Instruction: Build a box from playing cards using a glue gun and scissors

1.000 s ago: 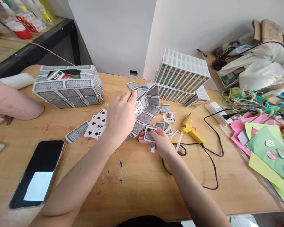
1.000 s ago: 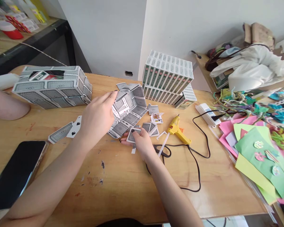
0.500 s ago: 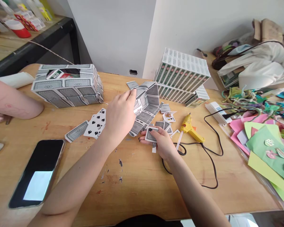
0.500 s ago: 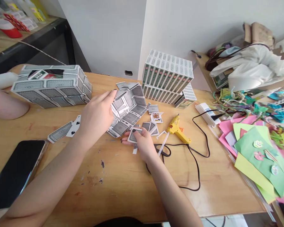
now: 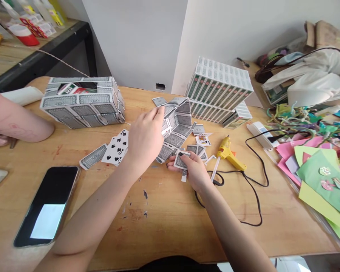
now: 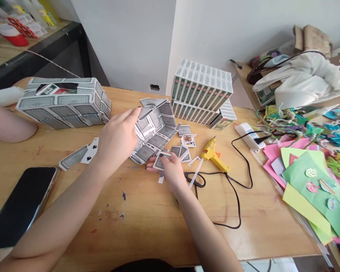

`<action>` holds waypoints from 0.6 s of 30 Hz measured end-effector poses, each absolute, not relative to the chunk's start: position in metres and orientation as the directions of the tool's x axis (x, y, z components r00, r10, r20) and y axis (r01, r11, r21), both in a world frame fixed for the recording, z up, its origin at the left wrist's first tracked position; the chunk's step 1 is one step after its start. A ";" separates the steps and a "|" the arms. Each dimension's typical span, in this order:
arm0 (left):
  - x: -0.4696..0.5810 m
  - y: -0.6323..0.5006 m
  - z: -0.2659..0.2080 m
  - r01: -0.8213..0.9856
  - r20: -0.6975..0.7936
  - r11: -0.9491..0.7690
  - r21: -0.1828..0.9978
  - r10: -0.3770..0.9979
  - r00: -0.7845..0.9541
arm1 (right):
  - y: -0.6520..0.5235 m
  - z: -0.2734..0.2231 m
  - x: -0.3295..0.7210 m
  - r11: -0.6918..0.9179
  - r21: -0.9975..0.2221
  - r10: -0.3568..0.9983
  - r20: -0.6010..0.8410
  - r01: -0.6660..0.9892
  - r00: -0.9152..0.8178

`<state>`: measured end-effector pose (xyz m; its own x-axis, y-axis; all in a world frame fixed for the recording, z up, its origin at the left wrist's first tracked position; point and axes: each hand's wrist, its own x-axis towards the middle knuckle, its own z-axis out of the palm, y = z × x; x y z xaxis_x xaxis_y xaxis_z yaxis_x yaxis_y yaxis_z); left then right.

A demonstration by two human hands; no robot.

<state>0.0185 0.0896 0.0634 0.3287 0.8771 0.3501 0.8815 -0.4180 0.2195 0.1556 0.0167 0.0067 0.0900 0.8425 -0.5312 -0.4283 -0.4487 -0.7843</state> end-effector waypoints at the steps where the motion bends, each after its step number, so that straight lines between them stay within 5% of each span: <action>1: 0.018 0.090 0.063 0.880 0.353 -0.419 0.223 0.876 0.328 | 0.017 0.007 0.155 -0.449 -0.784 0.840 -0.534 -0.428 0.095; 18: 0.018 0.090 0.063 0.881 0.357 -0.417 0.223 0.876 0.325 | 0.018 0.005 0.154 -0.454 -0.774 0.825 -0.552 -0.441 0.119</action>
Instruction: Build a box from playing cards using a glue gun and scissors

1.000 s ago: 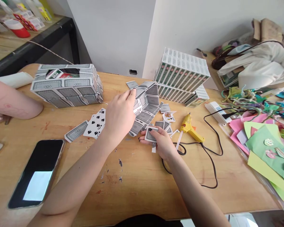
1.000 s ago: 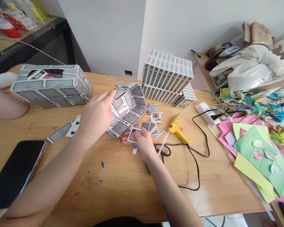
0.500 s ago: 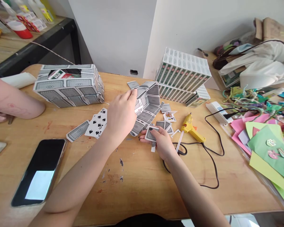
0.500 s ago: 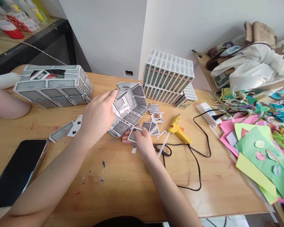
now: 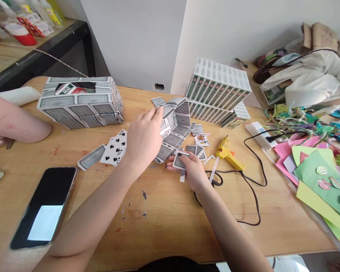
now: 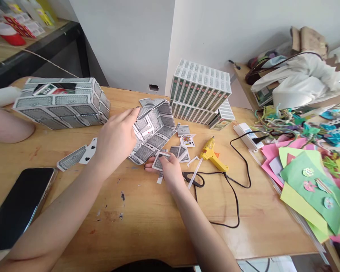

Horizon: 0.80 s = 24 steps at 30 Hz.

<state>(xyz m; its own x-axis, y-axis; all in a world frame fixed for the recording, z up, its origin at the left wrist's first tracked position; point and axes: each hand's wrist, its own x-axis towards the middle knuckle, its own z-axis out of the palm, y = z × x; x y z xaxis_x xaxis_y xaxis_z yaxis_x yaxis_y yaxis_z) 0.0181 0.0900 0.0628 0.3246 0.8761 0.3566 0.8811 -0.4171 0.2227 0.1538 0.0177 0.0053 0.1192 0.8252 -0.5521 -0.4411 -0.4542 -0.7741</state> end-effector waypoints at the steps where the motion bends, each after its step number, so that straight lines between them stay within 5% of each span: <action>1: 0.018 0.090 0.063 0.882 0.352 -0.415 0.225 0.878 0.324 | 0.018 0.005 0.154 -0.452 -0.772 0.824 -0.553 -0.447 0.121; 24: 0.020 0.089 0.065 0.889 0.338 -0.402 0.217 0.886 0.318 | 0.016 0.006 0.151 -0.410 -0.764 0.827 -0.542 -0.499 0.150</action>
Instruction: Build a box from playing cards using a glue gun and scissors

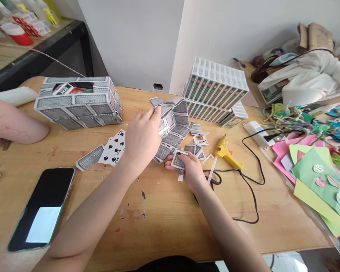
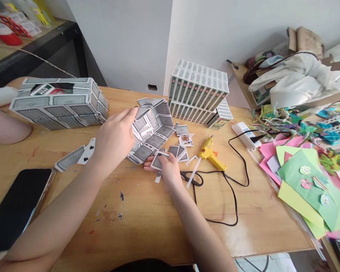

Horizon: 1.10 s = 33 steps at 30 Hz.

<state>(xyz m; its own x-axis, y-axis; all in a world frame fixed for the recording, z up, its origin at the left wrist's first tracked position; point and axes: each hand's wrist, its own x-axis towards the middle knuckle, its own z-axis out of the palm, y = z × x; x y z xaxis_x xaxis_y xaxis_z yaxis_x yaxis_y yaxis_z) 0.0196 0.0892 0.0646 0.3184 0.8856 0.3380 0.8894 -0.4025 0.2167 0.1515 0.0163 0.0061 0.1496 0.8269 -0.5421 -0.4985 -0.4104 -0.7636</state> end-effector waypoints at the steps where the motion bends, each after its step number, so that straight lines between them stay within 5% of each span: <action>1: 0.020 0.089 0.064 0.890 0.345 -0.405 0.208 0.882 0.321 | 0.017 0.006 0.151 -0.412 -0.766 0.829 -0.540 -0.494 0.147; 11: 0.022 0.087 0.064 0.886 0.353 -0.420 0.195 0.873 0.336 | 0.022 -0.001 0.146 -0.534 -0.815 0.831 -0.554 -0.224 0.036; 18: 0.022 0.087 0.065 0.882 0.343 -0.425 0.204 0.875 0.342 | 0.023 -0.008 0.144 -0.459 -0.879 0.874 -0.422 0.127 0.240; 33: 0.018 0.089 0.068 0.887 0.312 -0.397 0.236 0.895 0.318 | 0.025 0.002 0.130 -0.449 -0.868 0.861 -0.356 0.212 0.363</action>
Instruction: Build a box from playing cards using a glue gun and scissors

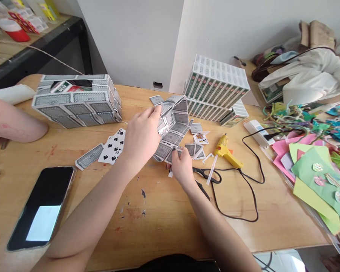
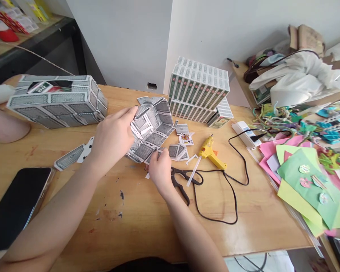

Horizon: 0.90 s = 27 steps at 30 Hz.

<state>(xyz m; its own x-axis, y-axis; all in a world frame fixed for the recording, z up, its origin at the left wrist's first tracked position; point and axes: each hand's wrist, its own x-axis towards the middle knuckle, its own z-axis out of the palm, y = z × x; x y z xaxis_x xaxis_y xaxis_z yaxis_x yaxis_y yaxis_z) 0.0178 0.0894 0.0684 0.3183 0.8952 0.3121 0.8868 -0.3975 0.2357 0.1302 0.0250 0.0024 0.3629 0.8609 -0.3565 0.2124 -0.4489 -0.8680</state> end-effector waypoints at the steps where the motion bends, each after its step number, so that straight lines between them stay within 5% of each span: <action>1: 0.017 0.090 0.069 0.886 0.307 -0.397 0.241 0.897 0.318 | 0.025 0.002 0.130 -0.446 -0.870 0.862 -0.356 0.209 0.360; 7: 0.014 0.092 0.071 0.878 0.281 -0.397 0.269 0.904 0.322 | 0.029 0.002 0.128 -0.466 -0.862 0.856 -0.381 0.200 0.349; 19: 0.011 0.095 0.068 0.879 0.286 -0.382 0.284 0.909 0.303 | 0.033 0.008 0.126 -0.445 -0.700 0.890 -0.280 0.558 0.359; 27: 0.005 0.102 0.067 0.888 0.254 -0.344 0.305 0.928 0.272 | 0.032 0.011 0.131 -0.496 -0.844 0.856 -0.435 0.206 0.278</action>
